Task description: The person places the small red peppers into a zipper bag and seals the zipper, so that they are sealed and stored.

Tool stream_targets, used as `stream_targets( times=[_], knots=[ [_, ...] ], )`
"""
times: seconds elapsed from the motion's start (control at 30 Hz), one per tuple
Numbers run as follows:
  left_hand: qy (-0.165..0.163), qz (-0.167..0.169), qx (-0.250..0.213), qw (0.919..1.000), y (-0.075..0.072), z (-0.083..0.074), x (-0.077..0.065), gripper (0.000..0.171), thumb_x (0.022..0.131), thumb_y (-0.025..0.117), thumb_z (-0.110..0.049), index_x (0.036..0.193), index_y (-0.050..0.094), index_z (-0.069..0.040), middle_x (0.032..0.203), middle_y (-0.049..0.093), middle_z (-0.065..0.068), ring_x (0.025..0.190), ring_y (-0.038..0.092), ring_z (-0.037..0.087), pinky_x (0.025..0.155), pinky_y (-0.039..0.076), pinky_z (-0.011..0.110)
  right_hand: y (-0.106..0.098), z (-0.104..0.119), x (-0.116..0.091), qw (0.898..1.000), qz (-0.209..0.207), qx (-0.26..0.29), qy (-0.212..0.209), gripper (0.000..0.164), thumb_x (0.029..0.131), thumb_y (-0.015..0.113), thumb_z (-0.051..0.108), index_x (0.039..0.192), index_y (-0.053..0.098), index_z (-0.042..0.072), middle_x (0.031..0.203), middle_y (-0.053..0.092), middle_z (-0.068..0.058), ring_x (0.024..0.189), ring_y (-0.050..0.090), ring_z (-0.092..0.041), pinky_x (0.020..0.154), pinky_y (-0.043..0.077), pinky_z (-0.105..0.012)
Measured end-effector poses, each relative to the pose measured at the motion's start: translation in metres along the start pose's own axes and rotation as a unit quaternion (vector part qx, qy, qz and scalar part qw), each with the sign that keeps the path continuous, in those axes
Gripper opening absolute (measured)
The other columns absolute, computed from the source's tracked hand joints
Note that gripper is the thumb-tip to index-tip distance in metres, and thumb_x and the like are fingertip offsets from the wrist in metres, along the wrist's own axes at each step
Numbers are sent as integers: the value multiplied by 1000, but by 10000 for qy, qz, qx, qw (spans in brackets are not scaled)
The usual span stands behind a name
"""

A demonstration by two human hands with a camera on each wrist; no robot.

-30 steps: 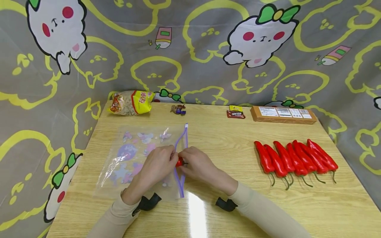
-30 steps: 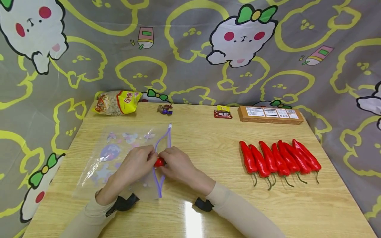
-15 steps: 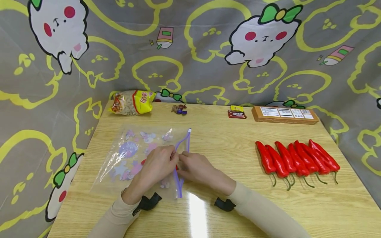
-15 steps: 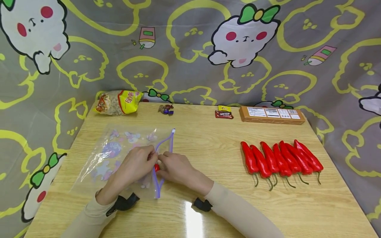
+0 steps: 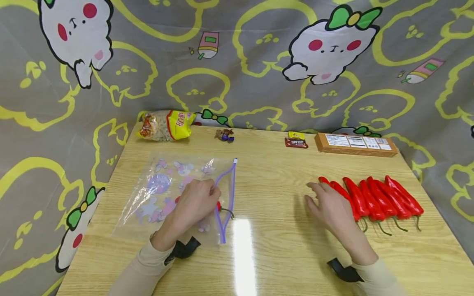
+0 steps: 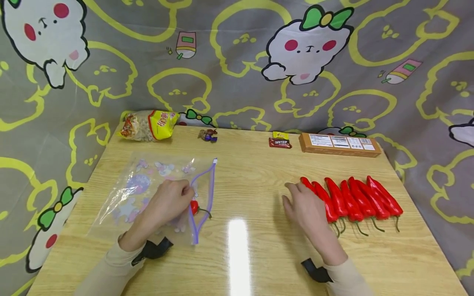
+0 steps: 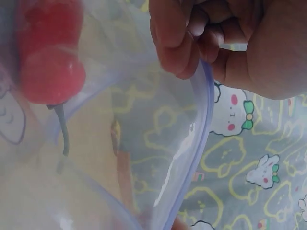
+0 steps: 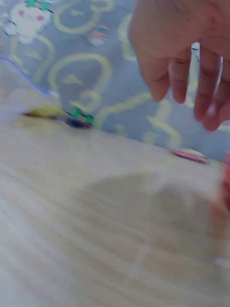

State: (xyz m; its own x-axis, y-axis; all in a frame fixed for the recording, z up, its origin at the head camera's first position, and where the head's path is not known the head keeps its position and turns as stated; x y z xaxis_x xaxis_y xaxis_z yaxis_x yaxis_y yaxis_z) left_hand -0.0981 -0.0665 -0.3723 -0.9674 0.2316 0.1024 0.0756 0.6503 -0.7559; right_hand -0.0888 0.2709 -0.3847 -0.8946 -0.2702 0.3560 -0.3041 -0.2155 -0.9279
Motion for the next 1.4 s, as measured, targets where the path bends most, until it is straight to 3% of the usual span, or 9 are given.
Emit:
stream_targets(
  times=[0.13,0.27,0.67,0.8,0.93,1.03,1.13,1.23,1.4],
  knots=[
    [-84,-28,-30,10000,-1,1,0,32,86,47,-13,55,41,-13,45,37,-5,37,35,8,38,31,25,-4,-28,-18,9962,-397,-708,315,29,70,68,14,92,58,-2,77,53,-21,61,51,-38,43,38,-44],
    [-116,-34,-24,9999,0,1,0,31,86,46,-14,55,41,-13,44,40,-5,36,37,9,37,32,26,0,-39,-29,9897,-321,-1251,618,33,67,72,19,79,51,-3,68,46,-25,56,45,-42,38,32,-44],
    [-155,-36,36,9999,1,2,-1,30,86,47,-14,56,42,-13,46,40,-4,38,37,11,39,32,27,7,-36,-28,9888,-221,-1364,560,28,59,68,9,69,44,-2,56,43,-18,48,42,-37,39,30,-42],
    [-107,-40,65,9999,0,2,0,31,86,47,-14,56,41,-13,45,39,-4,38,36,10,38,31,26,4,-31,-21,9933,-207,-973,592,23,62,63,13,77,52,-2,58,46,-13,47,44,-31,37,28,-36],
    [-6,-103,100,9999,0,2,0,32,86,47,-13,54,39,-14,45,35,-5,37,33,8,38,29,24,-3,-10,-6,9970,407,196,636,31,74,60,16,103,60,3,76,57,-9,57,50,-20,43,35,-30],
    [67,-135,85,9998,0,1,1,33,85,48,-12,54,39,-14,45,33,-6,37,31,7,37,28,23,-4,16,9,9854,981,1283,535,32,83,60,16,113,56,6,89,62,-6,68,56,-15,55,47,-30],
    [76,-126,71,9999,-1,-1,1,33,85,48,-12,54,39,-14,45,34,-6,37,31,6,37,27,22,-1,44,22,9728,1071,2051,92,29,84,64,15,110,56,9,95,64,-4,74,61,-13,64,52,-30],
    [41,-84,53,9999,-1,-1,1,32,86,48,-13,55,40,-14,45,35,-5,37,31,6,36,26,21,6,67,32,9694,838,2238,-565,26,82,67,15,105,58,9,95,63,-2,75,62,-11,64,52,-27],
    [36,-23,110,9999,1,-2,-2,29,84,49,-12,56,42,-13,46,35,-5,37,31,6,36,26,21,26,95,44,9709,528,1876,-1393,25,78,71,12,100,60,6,94,65,-4,77,61,-11,63,51,-21]
  ],
)
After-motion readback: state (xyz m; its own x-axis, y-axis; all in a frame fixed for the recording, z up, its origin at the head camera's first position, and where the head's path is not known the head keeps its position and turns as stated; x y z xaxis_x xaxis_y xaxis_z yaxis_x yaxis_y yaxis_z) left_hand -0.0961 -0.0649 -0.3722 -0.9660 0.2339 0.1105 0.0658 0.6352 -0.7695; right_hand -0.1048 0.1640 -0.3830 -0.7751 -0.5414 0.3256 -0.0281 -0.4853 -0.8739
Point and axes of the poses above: each hand's wrist, its own x-axis towards the middle knuckle, its own y-axis out of the palm, z = x × y, the point moved 1 cm from there along x, towards the middle knuckle
